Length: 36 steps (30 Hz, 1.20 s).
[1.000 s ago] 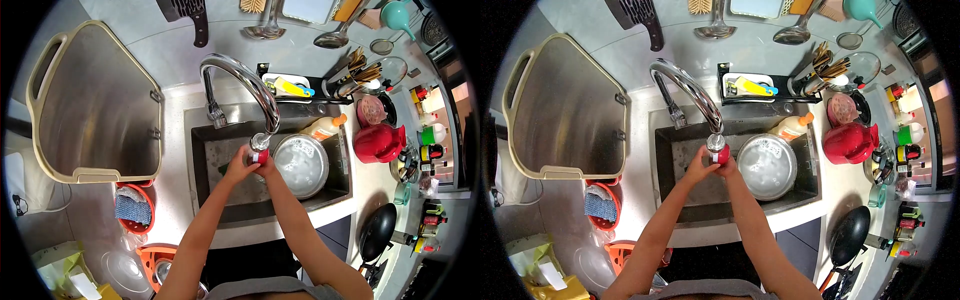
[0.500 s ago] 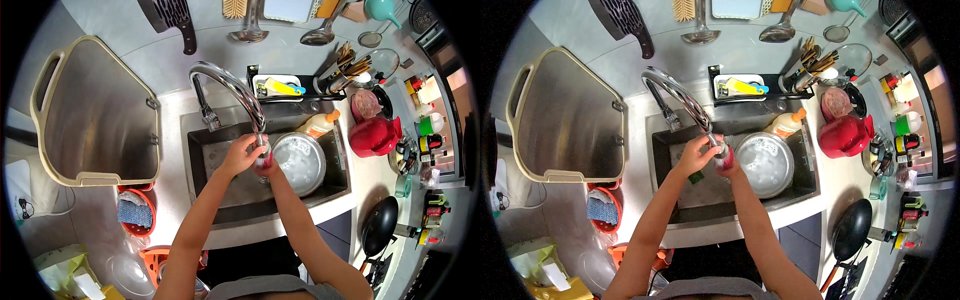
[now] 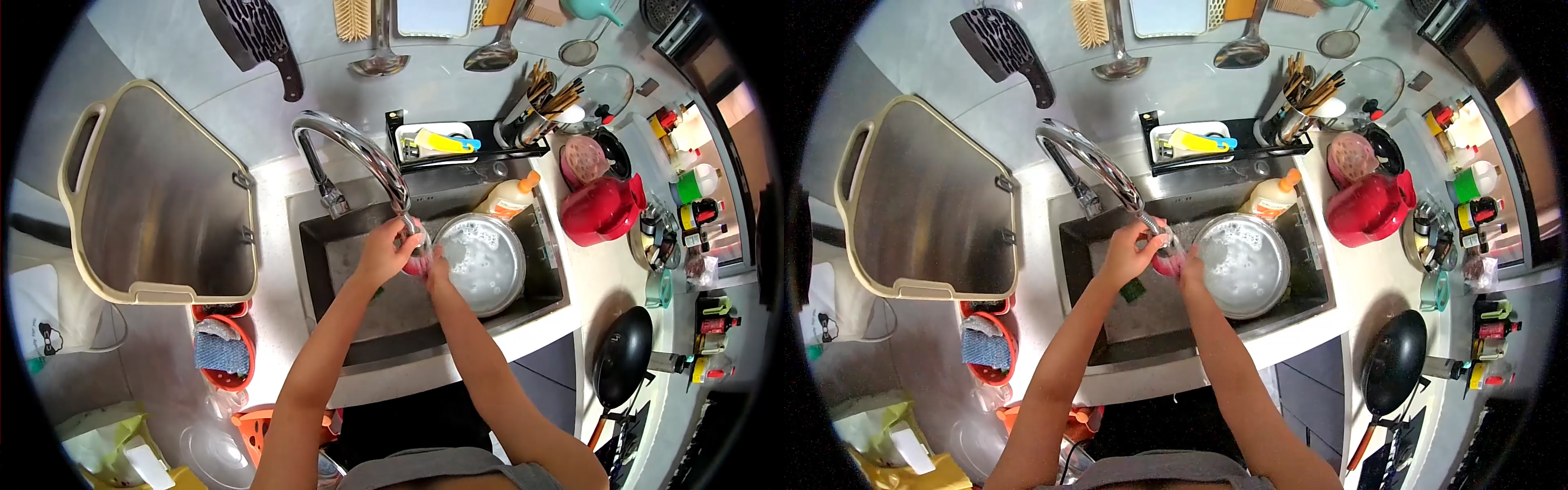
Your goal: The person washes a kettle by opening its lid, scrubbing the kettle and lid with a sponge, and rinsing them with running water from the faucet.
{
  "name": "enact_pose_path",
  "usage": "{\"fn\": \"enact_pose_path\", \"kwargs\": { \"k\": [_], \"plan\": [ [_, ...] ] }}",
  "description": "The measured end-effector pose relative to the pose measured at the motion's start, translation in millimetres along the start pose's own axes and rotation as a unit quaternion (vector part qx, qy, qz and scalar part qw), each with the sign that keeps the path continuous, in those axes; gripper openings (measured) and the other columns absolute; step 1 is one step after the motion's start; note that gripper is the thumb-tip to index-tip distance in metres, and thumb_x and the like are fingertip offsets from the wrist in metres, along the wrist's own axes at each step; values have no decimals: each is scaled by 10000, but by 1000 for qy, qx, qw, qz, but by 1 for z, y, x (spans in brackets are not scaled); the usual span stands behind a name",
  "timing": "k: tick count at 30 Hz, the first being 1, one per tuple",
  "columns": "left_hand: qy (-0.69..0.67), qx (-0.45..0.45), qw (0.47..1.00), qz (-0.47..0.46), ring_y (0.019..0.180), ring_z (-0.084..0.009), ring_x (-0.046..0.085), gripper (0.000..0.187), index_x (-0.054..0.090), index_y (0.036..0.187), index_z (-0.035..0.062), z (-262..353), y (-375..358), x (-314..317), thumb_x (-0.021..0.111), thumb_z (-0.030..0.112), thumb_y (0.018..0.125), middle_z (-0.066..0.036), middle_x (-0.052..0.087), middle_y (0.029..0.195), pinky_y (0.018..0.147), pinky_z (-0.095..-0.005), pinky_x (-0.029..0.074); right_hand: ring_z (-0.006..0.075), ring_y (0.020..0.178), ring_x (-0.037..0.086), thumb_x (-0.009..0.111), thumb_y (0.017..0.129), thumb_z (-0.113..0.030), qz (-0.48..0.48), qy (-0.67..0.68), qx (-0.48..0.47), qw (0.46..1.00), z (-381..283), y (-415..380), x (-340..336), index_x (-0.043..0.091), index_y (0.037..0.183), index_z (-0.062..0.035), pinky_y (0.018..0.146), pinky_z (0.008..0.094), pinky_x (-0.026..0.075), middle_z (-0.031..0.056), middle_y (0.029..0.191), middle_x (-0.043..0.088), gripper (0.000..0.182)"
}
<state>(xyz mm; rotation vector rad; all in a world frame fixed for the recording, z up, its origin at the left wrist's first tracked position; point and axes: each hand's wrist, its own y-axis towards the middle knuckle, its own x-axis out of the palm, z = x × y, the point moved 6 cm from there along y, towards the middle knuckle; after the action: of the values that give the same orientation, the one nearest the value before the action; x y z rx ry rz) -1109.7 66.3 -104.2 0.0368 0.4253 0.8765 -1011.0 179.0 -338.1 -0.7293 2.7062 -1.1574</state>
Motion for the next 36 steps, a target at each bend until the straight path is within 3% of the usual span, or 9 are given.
{"fn": "enact_pose_path", "kwargs": {
  "k": [9,13,19,22,25,28,31,34,36],
  "plan": [
    [-15,-41,999,7,766,-126,595,227,575,1006,0,-2,-8,0,615,85,800,-76,631,872,697,-270,480,281,819,576,345,860,-572,77,-94,-39,992,-7,-6,7,565,983,98,721,378,448,190,929,599,716],
    [-37,-16,999,8,779,-124,591,258,563,1060,9,-10,-11,-6,593,113,826,-64,629,899,708,-255,472,228,695,562,353,850,-588,67,-77,-52,993,-40,-49,12,541,1024,97,564,353,455,148,887,587,731],
    [-197,-99,956,193,737,-203,602,218,610,996,59,-43,-15,-37,585,162,806,-104,595,834,645,-293,457,200,697,575,363,839,-603,40,-100,-67,992,-22,-18,4,543,1002,48,497,337,468,110,839,583,696],
    [209,35,960,183,699,-258,581,183,634,947,89,-30,-5,-49,588,169,789,-76,574,814,597,-334,457,205,719,596,362,837,-607,8,-68,-52,996,-37,-40,3,535,970,14,514,325,498,108,841,586,658],
    [346,109,920,147,654,-261,567,127,647,846,118,-35,16,-46,566,201,794,-53,585,839,585,-348,456,213,748,611,373,833,-604,-47,-32,-6,998,-58,-76,1,520,967,-10,546,323,525,114,863,589,626],
    [387,66,911,127,665,-288,567,155,614,716,84,-38,51,-56,568,219,778,-44,599,869,595,-398,450,223,755,617,405,833,-582,-84,-7,6,996,-69,-91,-6,521,986,-17,573,340,540,116,892,593,597],
    [332,46,928,164,664,-282,573,126,583,767,78,-39,64,-67,556,200,789,-61,591,822,588,-383,446,214,737,617,449,830,-551,-125,40,4,991,-69,-92,-12,534,1002,-12,575,346,539,108,880,602,571],
    [169,-29,925,338,653,-267,574,101,543,864,74,-60,25,-76,522,156,809,-90,562,773,575,-367,442,202,765,614,491,830,-511,-146,59,19,987,-68,-95,-20,523,1031,-6,599,349,538,102,882,603,544],
    [162,-88,934,307,676,-264,579,171,489,923,59,-68,-22,-57,554,153,795,-111,549,778,589,-359,443,192,766,610,508,827,-495,-129,64,25,989,-68,-101,-27,514,1046,-1,611,341,536,98,879,604,540]
  ]
}}
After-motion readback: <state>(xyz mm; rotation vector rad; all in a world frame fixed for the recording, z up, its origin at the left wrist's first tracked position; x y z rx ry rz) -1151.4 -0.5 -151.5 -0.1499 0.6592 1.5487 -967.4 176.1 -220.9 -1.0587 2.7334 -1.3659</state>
